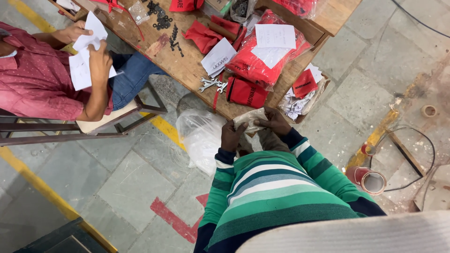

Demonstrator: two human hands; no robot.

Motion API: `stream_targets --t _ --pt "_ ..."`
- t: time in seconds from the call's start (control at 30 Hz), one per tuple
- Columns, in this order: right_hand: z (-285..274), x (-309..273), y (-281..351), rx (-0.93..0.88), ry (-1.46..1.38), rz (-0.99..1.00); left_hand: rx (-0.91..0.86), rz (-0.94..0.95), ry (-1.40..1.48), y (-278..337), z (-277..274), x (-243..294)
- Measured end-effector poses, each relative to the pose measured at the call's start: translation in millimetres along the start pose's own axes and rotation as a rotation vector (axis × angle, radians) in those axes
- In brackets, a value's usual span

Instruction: The person stands at a wooden workbench, opens a clear plastic bag and handles a red fabric pouch. They then pick up a folded white paper sheet, unfold and refold it, and place it into the red pouch, adjusting the pouch on the bench.

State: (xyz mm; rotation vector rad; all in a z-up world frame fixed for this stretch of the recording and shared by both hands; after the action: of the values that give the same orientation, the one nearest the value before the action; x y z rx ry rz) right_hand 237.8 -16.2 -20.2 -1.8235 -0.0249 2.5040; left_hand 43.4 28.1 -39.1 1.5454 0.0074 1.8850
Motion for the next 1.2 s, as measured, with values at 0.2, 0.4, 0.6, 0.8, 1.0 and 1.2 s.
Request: stream_targets --t 0.2,0.4,0.6,0.8,1.0,1.2 --pt "5 -1 4 -0.019 0.002 0.003 -0.061 0.032 -0.076 10 3 30" --pt "5 3 3 -0.045 0.019 -0.103 0.023 -0.004 -0.048 8 -2 19" --pt "9 0 2 -0.024 0.004 -0.051 0.138 0.028 -0.077 6 -2 9" --pt "12 -7 2 -0.042 0.049 -0.065 0.056 0.03 -0.066 8 0 13" --pt "0 -5 2 0.0 0.027 -0.023 -0.15 -0.097 -0.071 15 4 17" --pt "7 -10 1 -0.028 0.007 -0.079 -0.089 -0.103 -0.087 16 2 15"
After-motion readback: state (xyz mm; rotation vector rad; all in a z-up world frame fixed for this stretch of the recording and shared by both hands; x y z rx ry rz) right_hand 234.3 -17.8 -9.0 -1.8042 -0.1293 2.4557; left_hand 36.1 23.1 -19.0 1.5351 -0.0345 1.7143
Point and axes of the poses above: each hand's wrist, its own y-axis away from the middle knuckle, its own z-axis out of the palm, x = y × z, the point moved 4 cm from there along -y, towards the middle knuckle, and after that the axes turned 15 degrees about -z, right-handed, at the moved point
